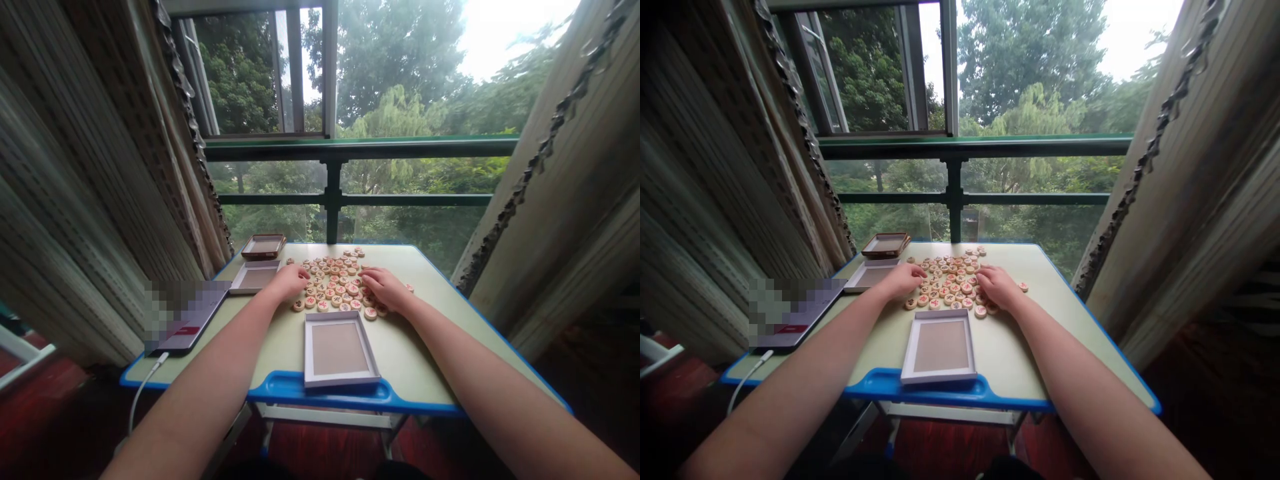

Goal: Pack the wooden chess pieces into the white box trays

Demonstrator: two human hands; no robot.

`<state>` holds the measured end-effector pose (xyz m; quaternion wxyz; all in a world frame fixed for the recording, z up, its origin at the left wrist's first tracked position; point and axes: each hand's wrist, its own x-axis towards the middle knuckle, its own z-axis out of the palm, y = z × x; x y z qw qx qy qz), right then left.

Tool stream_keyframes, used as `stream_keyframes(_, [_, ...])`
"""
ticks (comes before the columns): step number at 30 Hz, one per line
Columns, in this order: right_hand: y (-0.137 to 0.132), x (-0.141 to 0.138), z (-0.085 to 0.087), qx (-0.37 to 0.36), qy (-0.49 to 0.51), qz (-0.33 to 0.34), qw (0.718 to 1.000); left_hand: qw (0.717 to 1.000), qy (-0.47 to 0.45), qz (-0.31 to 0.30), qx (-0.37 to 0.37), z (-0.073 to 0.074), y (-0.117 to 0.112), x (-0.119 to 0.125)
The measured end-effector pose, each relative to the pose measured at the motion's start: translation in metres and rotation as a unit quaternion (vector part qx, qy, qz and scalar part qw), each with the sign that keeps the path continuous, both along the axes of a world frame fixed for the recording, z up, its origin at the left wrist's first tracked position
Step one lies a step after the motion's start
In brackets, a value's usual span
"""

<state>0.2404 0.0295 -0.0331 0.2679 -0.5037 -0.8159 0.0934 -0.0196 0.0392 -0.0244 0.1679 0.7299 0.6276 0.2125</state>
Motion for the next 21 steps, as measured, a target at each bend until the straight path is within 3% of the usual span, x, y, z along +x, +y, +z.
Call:
stream_keyframes(3, [0.002, 0.004, -0.002, -0.021, 0.084, -0.026, 0.996, 1.0, 0.009, 0.01, 0.013, -0.001, 0.001, -0.001])
stream_keyframes(6, [0.003, 0.007, -0.002, -0.036, 0.179, -0.056, 0.982, 0.996, 0.038, 0.031, 0.073, -0.001, 0.001, 0.0])
stream_keyframes(8, [0.003, 0.005, -0.002, -0.049, 0.199, -0.044, 0.978, 0.993, 0.04, 0.011, 0.106, 0.001, -0.002, 0.003])
stream_keyframes(11, [0.0, -0.002, -0.001, -0.069, 0.137, -0.007, 0.988, 0.988, 0.012, -0.064, 0.144, 0.003, -0.008, 0.011])
stream_keyframes(15, [-0.004, -0.01, -0.001, -0.075, 0.015, -0.009, 0.997, 0.976, 0.013, -0.143, 0.166, 0.005, -0.014, 0.018])
stream_keyframes(21, [0.0, -0.004, -0.002, 0.015, -0.076, -0.038, 0.996, 0.971, 0.025, -0.191, 0.142, 0.007, -0.016, 0.02])
